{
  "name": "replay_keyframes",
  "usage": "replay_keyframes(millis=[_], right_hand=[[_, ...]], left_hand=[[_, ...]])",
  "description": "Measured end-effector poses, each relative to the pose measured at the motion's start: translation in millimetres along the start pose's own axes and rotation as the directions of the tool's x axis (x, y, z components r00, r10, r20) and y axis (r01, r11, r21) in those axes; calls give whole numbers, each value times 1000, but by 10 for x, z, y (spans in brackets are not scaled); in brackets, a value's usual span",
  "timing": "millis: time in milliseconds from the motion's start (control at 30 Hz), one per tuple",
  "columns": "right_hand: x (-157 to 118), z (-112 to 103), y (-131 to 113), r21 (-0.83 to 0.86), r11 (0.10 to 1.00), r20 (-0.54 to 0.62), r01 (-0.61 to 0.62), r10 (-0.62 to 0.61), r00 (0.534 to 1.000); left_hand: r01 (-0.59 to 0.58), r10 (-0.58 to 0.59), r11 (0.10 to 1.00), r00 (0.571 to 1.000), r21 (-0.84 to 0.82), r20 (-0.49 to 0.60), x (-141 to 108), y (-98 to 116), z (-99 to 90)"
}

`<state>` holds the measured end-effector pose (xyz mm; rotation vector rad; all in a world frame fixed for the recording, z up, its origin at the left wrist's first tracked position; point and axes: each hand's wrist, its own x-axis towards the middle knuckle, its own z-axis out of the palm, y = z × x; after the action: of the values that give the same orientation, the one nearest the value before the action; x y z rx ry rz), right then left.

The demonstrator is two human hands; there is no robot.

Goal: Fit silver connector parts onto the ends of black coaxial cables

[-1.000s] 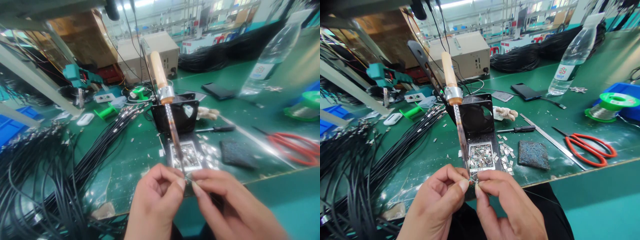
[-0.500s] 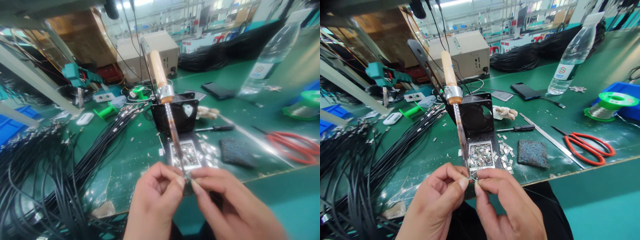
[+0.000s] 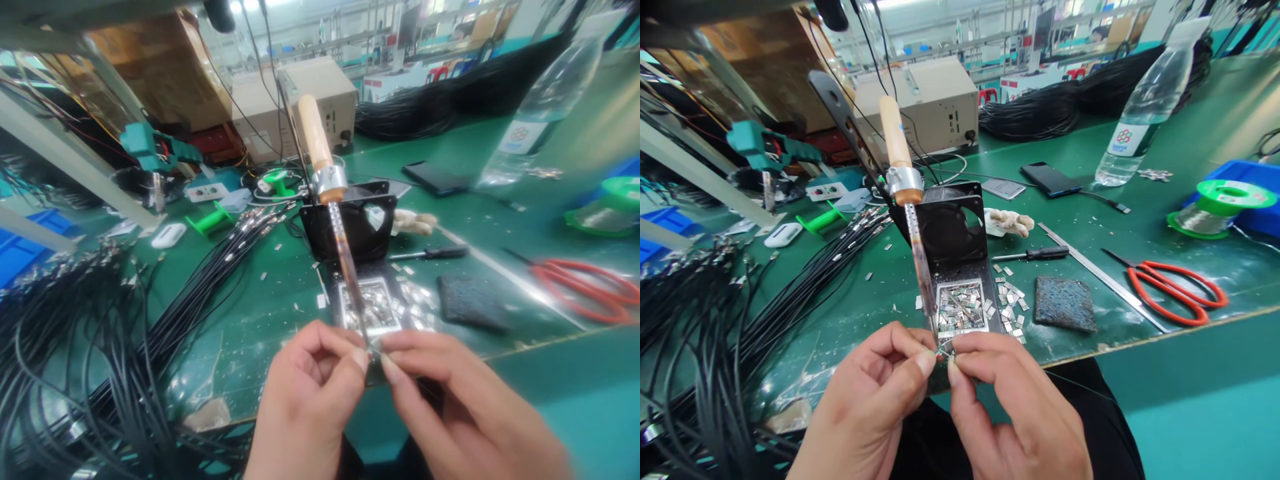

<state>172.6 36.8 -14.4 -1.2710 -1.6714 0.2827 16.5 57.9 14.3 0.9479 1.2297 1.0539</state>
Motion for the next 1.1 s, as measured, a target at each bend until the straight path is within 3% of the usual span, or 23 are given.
replay_keyframes(millis=[433,800,1100], right_hand=[[-13,-12,31,-3,999,9,41,-41,999],[82,45,-32,28,999,-71,17,-15,997],[-1,30,13,33,999,-57,1,1,998]], left_hand=[[1,-1,1000,1000,20,7,-41,-91,-44],[-16,16,1000,1000,15,14,-37,-33,-17],[-7,7,1000,1000,15,2,-2,-19,-21]])
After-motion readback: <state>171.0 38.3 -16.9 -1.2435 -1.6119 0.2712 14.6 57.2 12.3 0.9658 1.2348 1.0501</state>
